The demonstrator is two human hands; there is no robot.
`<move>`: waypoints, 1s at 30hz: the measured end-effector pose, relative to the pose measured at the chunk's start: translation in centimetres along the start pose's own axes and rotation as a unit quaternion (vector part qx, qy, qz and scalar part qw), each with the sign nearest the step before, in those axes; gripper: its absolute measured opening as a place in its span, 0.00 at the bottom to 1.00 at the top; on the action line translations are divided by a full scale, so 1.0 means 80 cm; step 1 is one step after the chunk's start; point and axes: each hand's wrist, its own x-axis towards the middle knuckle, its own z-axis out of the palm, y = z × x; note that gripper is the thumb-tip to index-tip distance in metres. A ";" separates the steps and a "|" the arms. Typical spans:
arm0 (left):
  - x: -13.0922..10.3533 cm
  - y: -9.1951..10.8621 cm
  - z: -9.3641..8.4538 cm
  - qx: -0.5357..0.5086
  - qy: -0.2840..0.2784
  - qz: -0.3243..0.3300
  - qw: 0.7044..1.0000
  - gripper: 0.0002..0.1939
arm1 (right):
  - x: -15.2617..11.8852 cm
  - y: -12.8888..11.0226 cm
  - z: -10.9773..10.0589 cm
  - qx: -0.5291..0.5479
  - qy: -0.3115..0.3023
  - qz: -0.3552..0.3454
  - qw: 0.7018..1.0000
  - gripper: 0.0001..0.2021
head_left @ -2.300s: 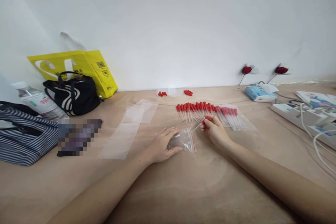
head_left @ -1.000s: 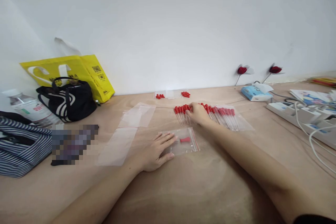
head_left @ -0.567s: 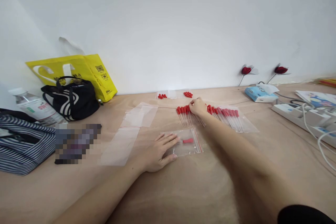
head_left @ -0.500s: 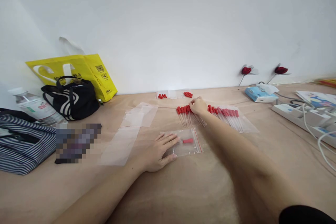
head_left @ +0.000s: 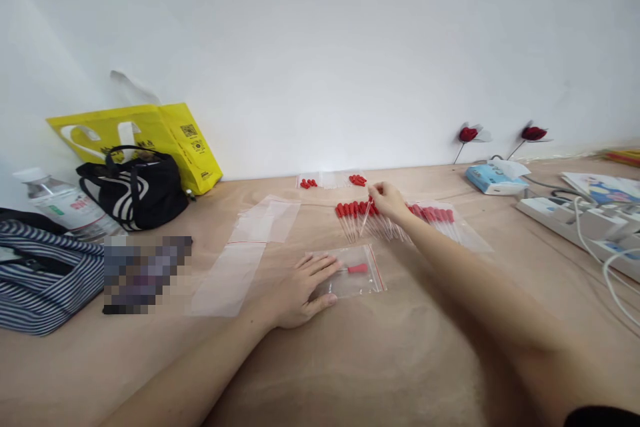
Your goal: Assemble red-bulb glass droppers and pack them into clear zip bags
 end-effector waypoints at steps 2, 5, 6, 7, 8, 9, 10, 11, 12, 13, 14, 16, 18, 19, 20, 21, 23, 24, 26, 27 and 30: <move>0.000 0.001 -0.001 -0.004 0.002 -0.002 1.000 0.27 | -0.014 0.010 -0.020 0.048 0.023 -0.001 0.999 0.17; 0.001 0.002 -0.002 -0.008 0.007 -0.006 1.000 0.26 | -0.048 0.025 -0.045 0.212 0.077 0.008 0.974 0.19; 0.000 0.002 -0.002 -0.009 0.010 -0.006 1.000 0.26 | -0.061 0.029 -0.051 0.250 0.082 0.017 0.965 0.19; 0.000 0.002 -0.002 -0.011 0.014 -0.006 1.000 0.26 | -0.074 0.032 -0.054 0.274 0.078 0.029 0.958 0.19; 0.000 0.002 -0.002 -0.013 0.015 -0.006 1.000 0.26 | -0.087 0.034 -0.055 0.287 0.069 0.043 0.954 0.19; 0.000 0.001 -0.002 -0.015 0.015 -0.007 1.000 0.27 | -0.098 0.035 -0.054 0.299 0.058 0.058 0.951 0.19; 0.000 0.000 -0.002 -0.015 0.011 -0.007 1.000 0.27 | -0.108 0.035 -0.053 0.310 0.051 0.073 0.946 0.19; 0.001 0.000 -0.002 -0.014 0.006 -0.008 1.000 0.27 | -0.116 0.034 -0.050 0.324 0.042 0.087 0.941 0.18; 0.001 0.000 -0.002 -0.013 0.000 -0.009 1.000 0.26 | -0.123 0.033 -0.046 0.341 0.031 0.101 0.934 0.18; 0.001 -0.001 -0.002 -0.012 -0.006 -0.009 1.000 0.25 | -0.128 0.031 -0.043 0.357 0.018 0.111 0.927 0.17; 0.001 0.000 -0.002 -0.012 -0.008 -0.010 1.000 0.24 | -0.133 0.029 -0.039 0.373 0.001 0.117 0.920 0.16; 0.001 0.000 -0.001 -0.014 -0.006 -0.012 1.000 0.22 | -0.139 0.025 -0.033 0.394 -0.042 0.115 0.911 0.16; 0.002 0.001 -0.001 -0.017 0.001 -0.016 1.000 0.21 | -0.143 0.022 -0.030 0.387 -0.083 0.094 0.914 0.16; 0.002 0.002 0.000 -0.018 0.005 -0.017 1.000 0.21 | -0.144 0.022 -0.029 0.368 -0.099 0.075 0.922 0.16; 0.002 0.002 0.001 -0.017 0.008 -0.017 1.000 0.21 | -0.145 0.022 -0.029 0.340 -0.112 0.050 0.932 0.16; 0.002 0.001 0.002 -0.016 0.011 -0.018 1.000 0.21 | -0.145 0.022 -0.030 0.309 -0.123 0.022 0.943 0.16; 0.002 0.000 0.003 -0.015 0.015 -0.019 1.000 0.22 | -0.147 0.023 -0.030 0.248 -0.149 -0.031 0.957 0.15; 0.002 0.000 0.004 -0.015 0.016 -0.021 1.000 0.22 | -0.147 0.023 -0.031 0.224 -0.166 -0.049 0.959 0.14; 0.003 0.000 0.004 -0.016 0.016 -0.024 0.999 0.22 | -0.150 0.023 -0.030 0.199 -0.195 -0.064 0.958 0.13; 0.003 0.000 0.004 -0.017 0.015 -0.024 0.999 0.23 | -0.152 0.022 -0.030 0.197 -0.206 -0.066 0.956 0.12; 0.003 0.002 0.003 -0.019 0.017 -0.026 0.999 0.23 | -0.156 0.017 -0.025 0.228 -0.241 -0.081 0.940 0.11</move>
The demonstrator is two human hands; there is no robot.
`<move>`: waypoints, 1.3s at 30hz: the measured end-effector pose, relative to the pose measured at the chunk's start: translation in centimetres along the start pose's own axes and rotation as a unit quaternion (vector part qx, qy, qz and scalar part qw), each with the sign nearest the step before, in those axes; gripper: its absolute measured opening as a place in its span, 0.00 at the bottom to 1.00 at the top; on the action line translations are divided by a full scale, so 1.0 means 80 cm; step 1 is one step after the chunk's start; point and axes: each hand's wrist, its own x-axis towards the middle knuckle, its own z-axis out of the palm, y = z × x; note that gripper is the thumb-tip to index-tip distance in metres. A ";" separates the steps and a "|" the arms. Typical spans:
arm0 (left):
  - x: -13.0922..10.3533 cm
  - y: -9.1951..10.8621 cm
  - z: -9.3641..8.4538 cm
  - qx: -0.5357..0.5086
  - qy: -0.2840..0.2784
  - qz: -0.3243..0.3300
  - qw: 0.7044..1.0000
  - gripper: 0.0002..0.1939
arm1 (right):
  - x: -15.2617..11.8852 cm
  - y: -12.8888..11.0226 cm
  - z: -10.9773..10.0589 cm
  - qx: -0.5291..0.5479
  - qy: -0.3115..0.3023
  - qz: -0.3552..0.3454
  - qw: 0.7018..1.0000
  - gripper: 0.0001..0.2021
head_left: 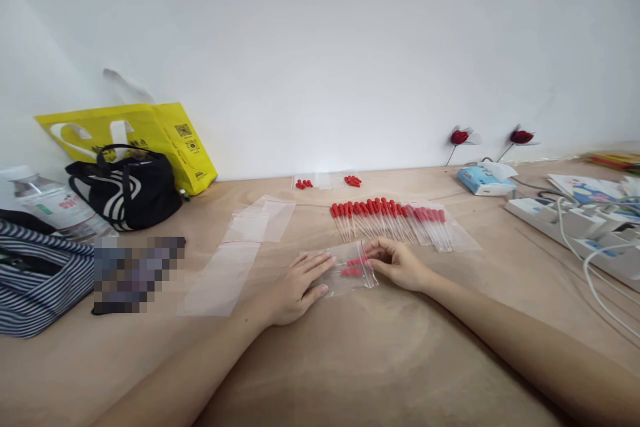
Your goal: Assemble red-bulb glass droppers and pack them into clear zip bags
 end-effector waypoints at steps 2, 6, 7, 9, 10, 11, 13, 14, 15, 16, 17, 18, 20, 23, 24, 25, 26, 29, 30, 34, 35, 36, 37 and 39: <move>0.000 0.001 0.000 0.001 0.002 -0.003 1.000 0.24 | 0.002 -0.004 0.006 0.002 -0.028 -0.012 1.000 0.09; 0.000 -0.001 0.002 0.007 0.006 -0.003 1.000 0.24 | 0.007 -0.013 0.013 -0.092 -0.026 -0.034 0.995 0.10; 0.001 -0.001 0.002 0.010 0.006 -0.003 1.000 0.24 | 0.008 -0.015 0.013 -0.116 -0.029 -0.054 0.991 0.10; 0.001 -0.002 0.002 0.017 0.001 0.000 1.000 0.24 | 0.010 -0.018 0.009 -0.147 -0.056 -0.094 0.983 0.10; 0.001 -0.001 0.002 0.020 -0.002 0.000 1.000 0.24 | 0.011 -0.018 0.004 -0.152 -0.067 -0.102 0.981 0.09; 0.001 -0.001 0.002 0.023 -0.005 0.000 1.000 0.25 | 0.014 -0.016 -0.002 -0.157 -0.065 -0.095 0.981 0.09; 0.001 0.000 0.000 0.024 -0.008 -0.001 1.000 0.24 | 0.024 -0.010 -0.018 -0.177 -0.009 -0.050 0.983 0.08; 0.001 0.001 -0.001 0.023 -0.008 -0.001 1.000 0.24 | 0.032 -0.006 -0.028 -0.206 0.039 -0.023 0.977 0.08; 0.001 0.001 -0.002 0.022 -0.008 -0.002 1.000 0.24 | 0.041 -0.002 -0.038 -0.245 0.095 0.001 0.965 0.08; 0.001 0.002 -0.002 0.022 -0.010 -0.003 1.000 0.24 | 0.053 0.002 -0.048 -0.281 0.144 0.024 0.948 0.08; 0.001 0.003 -0.003 0.022 -0.013 -0.005 1.000 0.24 | 0.065 0.007 -0.057 -0.318 0.182 0.044 0.929 0.08; 0.001 0.003 -0.003 0.023 -0.016 -0.007 1.000 0.24 | 0.077 0.011 -0.065 -0.358 0.206 0.062 0.909 0.10; 0.001 0.003 -0.004 0.025 -0.024 -0.012 0.999 0.25 | 0.100 0.020 -0.075 -0.404 0.228 0.077 0.882 0.13; 0.002 0.002 -0.003 0.025 -0.025 -0.013 0.999 0.25 | 0.124 0.031 -0.081 -0.407 0.228 0.080 0.881 0.14; 0.002 0.002 -0.002 0.023 -0.023 -0.011 0.999 0.25 | 0.129 0.033 -0.081 -0.403 0.226 0.082 0.883 0.13; 0.001 0.001 -0.002 0.022 -0.019 -0.009 1.000 0.25 | 0.133 0.035 -0.081 -0.398 0.225 0.084 0.885 0.12; 0.001 0.001 -0.001 0.020 -0.015 -0.006 1.000 0.24 | 0.136 0.036 -0.081 -0.392 0.224 0.087 0.888 0.11; 0.001 0.001 -0.001 0.019 -0.011 -0.003 1.000 0.24 | 0.139 0.033 -0.085 -0.362 0.229 0.092 0.899 0.09; 0.001 0.002 -0.002 0.019 -0.011 -0.006 1.000 0.24 | 0.138 0.030 -0.088 -0.348 0.230 0.094 0.904 0.08; -0.001 0.004 -0.003 0.017 -0.006 -0.031 0.999 0.25 | 0.119 0.016 -0.102 -0.275 0.227 0.098 0.929 0.09; -0.001 0.004 -0.003 0.015 -0.005 -0.037 0.999 0.26 | 0.109 0.014 -0.105 -0.253 0.229 0.097 0.935 0.10; -0.001 0.004 -0.003 0.012 -0.005 -0.042 0.999 0.26 | 0.098 0.012 -0.106 -0.221 0.235 0.093 0.942 0.10; -0.001 0.004 -0.002 0.008 -0.004 -0.046 0.999 0.26 | 0.087 0.011 -0.106 -0.178 0.246 0.087 0.949 0.10; -0.001 0.004 -0.002 0.002 -0.003 -0.052 0.999 0.27 | 0.062 0.012 -0.100 -0.034 0.281 0.073 0.956 0.09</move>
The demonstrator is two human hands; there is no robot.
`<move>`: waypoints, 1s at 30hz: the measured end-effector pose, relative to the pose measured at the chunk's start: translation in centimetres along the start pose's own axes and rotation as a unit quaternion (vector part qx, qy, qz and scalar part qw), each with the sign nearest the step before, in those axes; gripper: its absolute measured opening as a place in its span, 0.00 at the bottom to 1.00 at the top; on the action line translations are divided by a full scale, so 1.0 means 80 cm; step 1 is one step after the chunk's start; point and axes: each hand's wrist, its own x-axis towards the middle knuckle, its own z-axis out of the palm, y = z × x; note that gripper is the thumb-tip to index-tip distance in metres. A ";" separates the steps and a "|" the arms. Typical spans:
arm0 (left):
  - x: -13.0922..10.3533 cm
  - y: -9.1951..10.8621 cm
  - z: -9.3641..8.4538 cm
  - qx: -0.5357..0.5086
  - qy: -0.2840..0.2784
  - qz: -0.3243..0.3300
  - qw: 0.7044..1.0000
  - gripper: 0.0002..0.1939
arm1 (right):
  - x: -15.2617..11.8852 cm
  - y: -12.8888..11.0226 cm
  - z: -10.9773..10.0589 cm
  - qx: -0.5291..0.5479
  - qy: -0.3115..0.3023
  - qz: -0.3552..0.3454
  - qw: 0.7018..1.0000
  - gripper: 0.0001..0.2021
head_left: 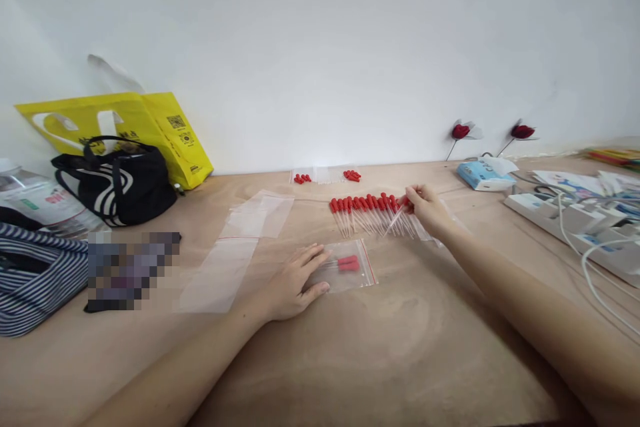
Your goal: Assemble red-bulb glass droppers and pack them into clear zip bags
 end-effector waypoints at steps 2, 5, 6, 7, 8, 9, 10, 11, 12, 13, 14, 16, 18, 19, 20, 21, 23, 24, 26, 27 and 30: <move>0.000 0.001 0.000 -0.005 0.001 -0.003 1.000 0.27 | -0.024 0.005 0.000 0.125 0.001 0.043 0.991 0.10; 0.001 0.002 -0.001 -0.009 -0.002 -0.006 1.000 0.28 | -0.054 0.007 0.013 0.221 -0.012 0.102 0.970 0.10; 0.001 0.002 -0.001 -0.009 -0.004 -0.009 1.000 0.28 | -0.061 0.006 0.019 0.238 -0.015 0.115 0.964 0.10; 0.001 0.002 -0.001 -0.009 -0.007 -0.013 1.000 0.28 | -0.066 0.004 0.024 0.254 -0.020 0.127 0.959 0.10; 0.001 0.002 -0.002 -0.009 -0.010 -0.017 1.000 0.29 | -0.071 0.002 0.030 0.269 -0.029 0.138 0.953 0.10; 0.001 0.002 -0.002 -0.009 -0.011 -0.019 1.000 0.29 | -0.075 -0.001 0.034 0.286 -0.041 0.151 0.945 0.09; 0.001 0.002 -0.001 -0.010 -0.010 -0.020 1.000 0.29 | -0.079 -0.004 0.039 0.301 -0.060 0.164 0.938 0.10; 0.001 0.001 -0.001 -0.011 -0.008 -0.019 1.000 0.30 | -0.083 -0.007 0.042 0.311 -0.083 0.175 0.931 0.10; 0.001 0.001 -0.001 -0.013 -0.005 -0.017 1.000 0.30 | -0.088 -0.009 0.045 0.317 -0.108 0.186 0.924 0.11; 0.001 0.001 0.000 -0.014 -0.003 -0.015 1.000 0.30 | -0.092 -0.012 0.048 0.322 -0.133 0.193 0.917 0.13; 0.001 0.001 0.000 -0.015 0.000 -0.013 1.000 0.30 | -0.096 -0.014 0.050 0.322 -0.157 0.196 0.913 0.14; 0.001 0.001 0.001 -0.016 0.002 -0.010 1.000 0.29 | -0.102 -0.017 0.055 0.304 -0.195 0.180 0.915 0.15; 0.001 0.001 0.001 -0.017 0.002 -0.010 1.000 0.29 | -0.106 -0.019 0.059 0.254 -0.228 0.139 0.929 0.14; 0.000 0.002 0.001 -0.018 0.003 -0.009 1.000 0.29 | -0.107 -0.020 0.061 0.224 -0.243 0.119 0.936 0.13; 0.000 0.002 0.001 -0.019 0.005 -0.009 1.000 0.29 | -0.107 -0.022 0.063 0.196 -0.255 0.102 0.941 0.13; 0.000 0.003 0.001 -0.019 0.005 -0.009 1.000 0.28 | -0.108 -0.023 0.064 0.173 -0.266 0.091 0.944 0.13; 0.000 0.003 0.001 -0.020 0.008 -0.009 1.000 0.28 | -0.109 -0.026 0.066 0.147 -0.290 0.084 0.942 0.13; 0.000 0.003 0.000 -0.020 0.008 -0.008 1.000 0.28 | -0.109 -0.028 0.066 0.142 -0.303 0.085 0.939 0.13; 0.000 0.004 0.000 -0.020 0.007 -0.006 1.000 0.28 | -0.109 -0.032 0.064 0.146 -0.329 0.087 0.929 0.14; 0.000 0.004 0.000 -0.019 0.007 -0.005 1.000 0.29 | -0.108 -0.034 0.063 0.151 -0.340 0.088 0.924 0.14; 0.000 0.003 0.000 -0.019 0.009 -0.003 1.000 0.28 | -0.103 -0.034 0.061 0.146 -0.348 0.093 0.922 0.16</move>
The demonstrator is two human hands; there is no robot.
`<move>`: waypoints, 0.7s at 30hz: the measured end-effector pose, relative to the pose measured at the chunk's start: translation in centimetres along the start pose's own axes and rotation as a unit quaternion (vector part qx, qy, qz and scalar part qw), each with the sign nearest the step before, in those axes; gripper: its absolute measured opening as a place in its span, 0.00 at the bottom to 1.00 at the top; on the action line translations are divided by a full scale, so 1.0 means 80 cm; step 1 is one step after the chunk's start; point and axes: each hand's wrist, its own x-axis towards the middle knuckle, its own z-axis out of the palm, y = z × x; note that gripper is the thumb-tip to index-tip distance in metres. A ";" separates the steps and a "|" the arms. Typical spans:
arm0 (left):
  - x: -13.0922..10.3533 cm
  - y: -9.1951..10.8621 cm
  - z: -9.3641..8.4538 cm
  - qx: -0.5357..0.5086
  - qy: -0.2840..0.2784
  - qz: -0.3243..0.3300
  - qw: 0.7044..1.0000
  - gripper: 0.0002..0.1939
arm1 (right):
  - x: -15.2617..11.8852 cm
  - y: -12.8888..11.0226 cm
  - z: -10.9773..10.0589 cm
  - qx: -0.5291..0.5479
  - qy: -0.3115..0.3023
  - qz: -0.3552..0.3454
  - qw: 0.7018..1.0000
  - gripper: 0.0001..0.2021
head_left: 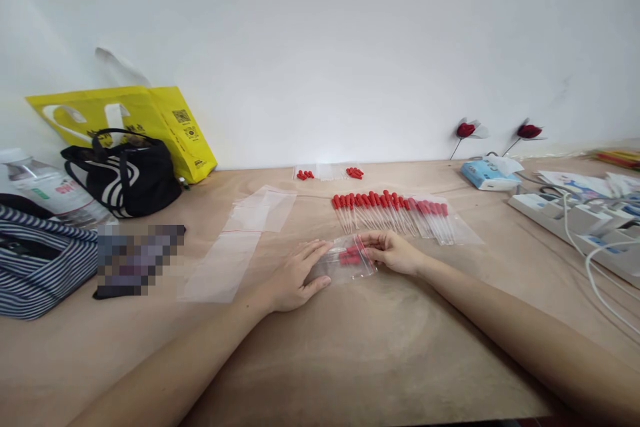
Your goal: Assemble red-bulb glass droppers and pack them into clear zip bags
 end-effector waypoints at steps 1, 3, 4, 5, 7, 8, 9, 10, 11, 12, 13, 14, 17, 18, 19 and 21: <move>0.000 0.000 0.000 -0.001 0.003 0.001 1.000 0.28 | 0.002 0.001 -0.001 -0.010 0.008 0.006 1.000 0.15; 0.000 -0.001 0.001 -0.003 0.008 0.004 1.000 0.28 | 0.009 0.007 -0.001 -0.034 0.042 0.017 0.998 0.14; 0.000 -0.001 0.001 -0.005 0.010 0.005 1.000 0.28 | 0.012 0.010 0.001 -0.043 0.064 0.018 0.997 0.14; 0.000 -0.001 0.001 -0.006 0.011 0.006 1.000 0.28 | 0.015 0.014 0.004 -0.052 0.087 0.015 0.995 0.13; 0.000 -0.001 0.002 -0.008 0.012 0.006 1.000 0.28 | 0.019 0.021 0.009 -0.068 0.122 -0.001 0.990 0.13; 0.000 0.000 0.002 -0.008 0.013 0.004 1.000 0.28 | 0.020 0.024 0.012 -0.076 0.127 -0.014 0.989 0.13; 0.000 0.000 0.002 -0.007 0.013 0.003 1.000 0.28 | 0.020 0.024 0.013 -0.084 0.120 -0.025 0.989 0.12; 0.000 0.000 0.002 -0.006 0.011 0.001 1.000 0.28 | 0.019 0.024 0.012 -0.091 0.099 -0.032 0.990 0.12; 0.000 0.000 0.001 -0.005 0.009 0.000 1.000 0.28 | 0.018 0.021 0.009 -0.096 0.072 -0.031 0.992 0.13; 0.000 0.000 0.001 -0.003 0.007 0.000 1.000 0.28 | 0.017 0.018 0.004 -0.102 0.044 -0.021 0.994 0.13; 0.000 0.000 0.001 -0.001 0.004 0.000 1.000 0.28 | 0.017 0.014 -0.003 -0.108 0.024 -0.005 0.994 0.13; 0.000 0.000 0.001 0.000 0.003 0.001 1.000 0.28 | 0.017 0.010 -0.010 -0.117 0.018 0.012 0.993 0.12; 0.000 0.000 -0.001 0.003 -0.001 0.005 1.000 0.28 | 0.026 -0.002 -0.033 -0.184 0.107 -0.005 0.977 0.09; 0.000 0.000 -0.001 0.003 -0.002 0.005 1.000 0.28 | 0.032 -0.005 -0.037 -0.229 0.151 -0.024 0.961 0.08; 0.000 0.000 -0.001 0.004 -0.003 0.005 1.000 0.28 | 0.038 -0.007 -0.039 -0.282 0.191 -0.037 0.940 0.07; 0.000 0.000 -0.001 0.005 -0.006 0.002 1.000 0.28 | 0.054 -0.012 -0.037 -0.381 0.244 -0.036 0.891 0.05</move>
